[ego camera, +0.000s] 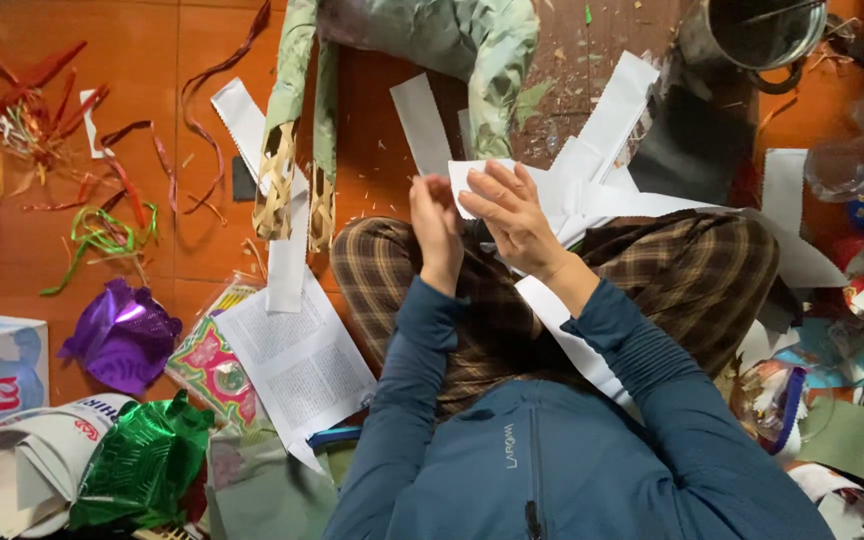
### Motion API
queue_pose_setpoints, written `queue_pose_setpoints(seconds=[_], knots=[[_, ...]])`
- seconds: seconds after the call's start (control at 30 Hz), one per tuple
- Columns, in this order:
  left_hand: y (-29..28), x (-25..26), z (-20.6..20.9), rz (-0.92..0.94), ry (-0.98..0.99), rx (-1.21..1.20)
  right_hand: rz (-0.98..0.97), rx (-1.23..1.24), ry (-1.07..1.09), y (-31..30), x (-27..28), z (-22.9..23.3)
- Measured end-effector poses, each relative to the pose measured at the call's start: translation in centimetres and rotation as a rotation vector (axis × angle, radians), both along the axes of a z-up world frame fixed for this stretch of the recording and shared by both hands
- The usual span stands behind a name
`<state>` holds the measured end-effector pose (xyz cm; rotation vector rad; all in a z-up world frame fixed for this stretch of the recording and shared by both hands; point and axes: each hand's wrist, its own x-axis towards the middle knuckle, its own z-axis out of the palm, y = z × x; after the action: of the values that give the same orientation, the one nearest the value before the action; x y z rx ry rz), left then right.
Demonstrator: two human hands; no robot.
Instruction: Applying paper strips and adhesive to a giraffe-shaped frame to create a piñata
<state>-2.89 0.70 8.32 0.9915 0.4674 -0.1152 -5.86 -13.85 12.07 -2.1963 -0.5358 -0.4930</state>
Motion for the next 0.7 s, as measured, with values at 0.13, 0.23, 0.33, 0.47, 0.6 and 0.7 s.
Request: queue_pose_setpoints(seconds=[0.13,0.23,0.33,0.47,0.6,0.7], knots=[[0.7,-4.3,1.7,0.028,-0.091,0.046,-0.011,-0.121,-0.084,0.0,0.5,0.3],[0.8,-5.6,3.2,-0.101,-0.168,0.058,-0.015,-0.244,-0.128,0.3,0.0,0.3],[0.6,-4.4,4.6,-0.142,-0.232,0.238,0.023,-0.245,-0.111,-0.3,0.0,-0.1],[0.5,-3.1,1.6,-0.074,-0.110,0.171,-0.099,0.096,-0.135,-1.3,-2.6,4.4],[0.4,-2.9,2.2,-0.055,-0.076,0.093,-0.353,0.317,0.580,-3.3,-6.5,1.6],[0.4,-2.6,1.9,-0.046,-0.061,0.068,-0.234,0.904,1.087,-3.3,-5.9,-1.7]])
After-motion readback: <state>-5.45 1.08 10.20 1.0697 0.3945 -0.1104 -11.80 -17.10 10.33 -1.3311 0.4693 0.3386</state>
